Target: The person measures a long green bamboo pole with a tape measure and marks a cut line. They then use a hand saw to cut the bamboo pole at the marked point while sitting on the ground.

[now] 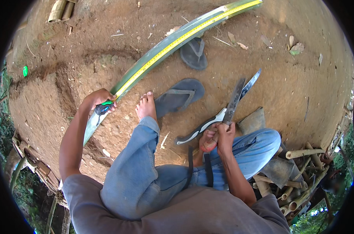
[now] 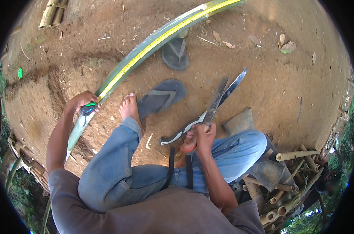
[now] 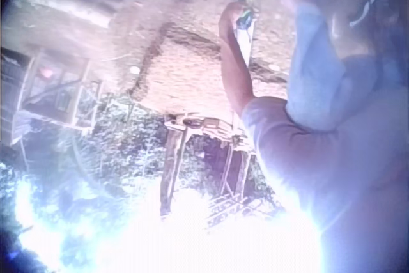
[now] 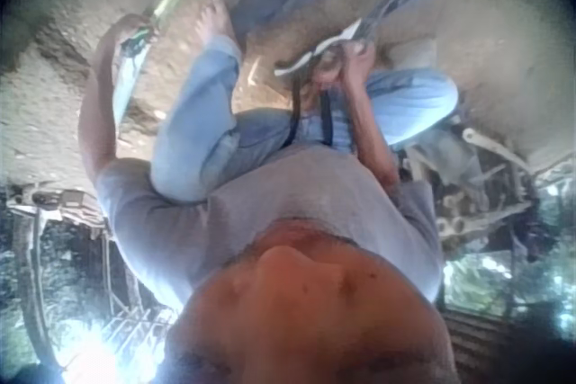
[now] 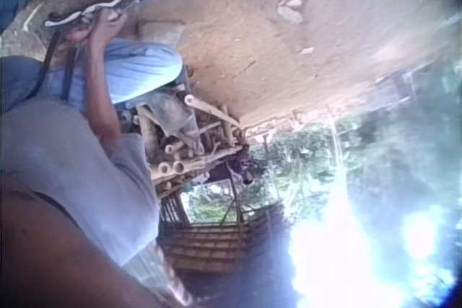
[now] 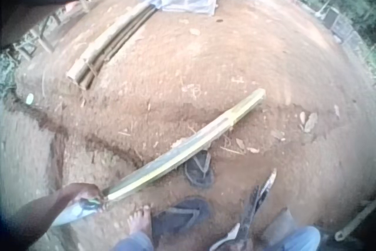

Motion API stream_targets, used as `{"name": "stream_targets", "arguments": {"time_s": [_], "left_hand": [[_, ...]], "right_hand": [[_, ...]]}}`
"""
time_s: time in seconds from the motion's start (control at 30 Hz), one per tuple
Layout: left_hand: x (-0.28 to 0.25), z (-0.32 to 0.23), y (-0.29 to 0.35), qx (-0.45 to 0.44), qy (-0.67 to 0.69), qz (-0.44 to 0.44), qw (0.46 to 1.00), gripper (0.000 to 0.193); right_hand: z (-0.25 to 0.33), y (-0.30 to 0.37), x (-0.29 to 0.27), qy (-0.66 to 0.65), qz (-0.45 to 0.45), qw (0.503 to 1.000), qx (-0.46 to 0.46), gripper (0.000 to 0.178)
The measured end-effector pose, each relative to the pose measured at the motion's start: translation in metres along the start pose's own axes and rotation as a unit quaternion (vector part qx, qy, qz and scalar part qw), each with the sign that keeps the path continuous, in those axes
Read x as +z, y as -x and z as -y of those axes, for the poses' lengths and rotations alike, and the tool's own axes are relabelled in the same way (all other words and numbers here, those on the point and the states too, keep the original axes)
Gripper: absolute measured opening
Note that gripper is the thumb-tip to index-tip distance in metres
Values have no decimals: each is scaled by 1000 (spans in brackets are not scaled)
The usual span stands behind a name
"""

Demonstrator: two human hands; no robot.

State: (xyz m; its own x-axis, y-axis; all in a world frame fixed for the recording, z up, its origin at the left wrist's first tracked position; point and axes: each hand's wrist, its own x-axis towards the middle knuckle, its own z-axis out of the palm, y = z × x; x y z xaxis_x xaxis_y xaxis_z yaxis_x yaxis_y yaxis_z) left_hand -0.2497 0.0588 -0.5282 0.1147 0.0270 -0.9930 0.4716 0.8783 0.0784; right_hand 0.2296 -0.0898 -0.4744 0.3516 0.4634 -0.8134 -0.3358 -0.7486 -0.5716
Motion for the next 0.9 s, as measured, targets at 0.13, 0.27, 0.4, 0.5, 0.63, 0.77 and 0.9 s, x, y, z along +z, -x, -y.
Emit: {"name": "stream_targets", "arguments": {"time_s": [0.13, 0.27, 0.4, 0.5, 0.63, 0.77, 0.9], "left_hand": [[1, -4, 0, -15, 3, 0, 1000, 31], [-1, -5, 4, -10, -32, -2, 999, 34], [-3, -6, 1, -14, -46, -2, 999, 36], [-2, -5, 3, -15, -39, -8, 999, 34], [5, -14, 10, -21, -31, -12, 999, 30], [5, -11, 8, -20, -35, -8, 999, 31], [2, -8, 7, -20, -36, -8, 999, 32]], "right_hand": [[1, -10, -17, 246, -14, 949, -197, 30], [57, -17, 21, 389, 99, 880, -255, 34], [88, -29, 61, 420, 179, 838, -297, 40], [100, -40, 84, 456, 209, 811, -302, 41], [99, -54, 95, 481, 224, 789, -309, 42], [98, -53, 99, 491, 232, 781, -310, 42], [95, -53, 101, 499, 233, 774, -311, 41]]}}
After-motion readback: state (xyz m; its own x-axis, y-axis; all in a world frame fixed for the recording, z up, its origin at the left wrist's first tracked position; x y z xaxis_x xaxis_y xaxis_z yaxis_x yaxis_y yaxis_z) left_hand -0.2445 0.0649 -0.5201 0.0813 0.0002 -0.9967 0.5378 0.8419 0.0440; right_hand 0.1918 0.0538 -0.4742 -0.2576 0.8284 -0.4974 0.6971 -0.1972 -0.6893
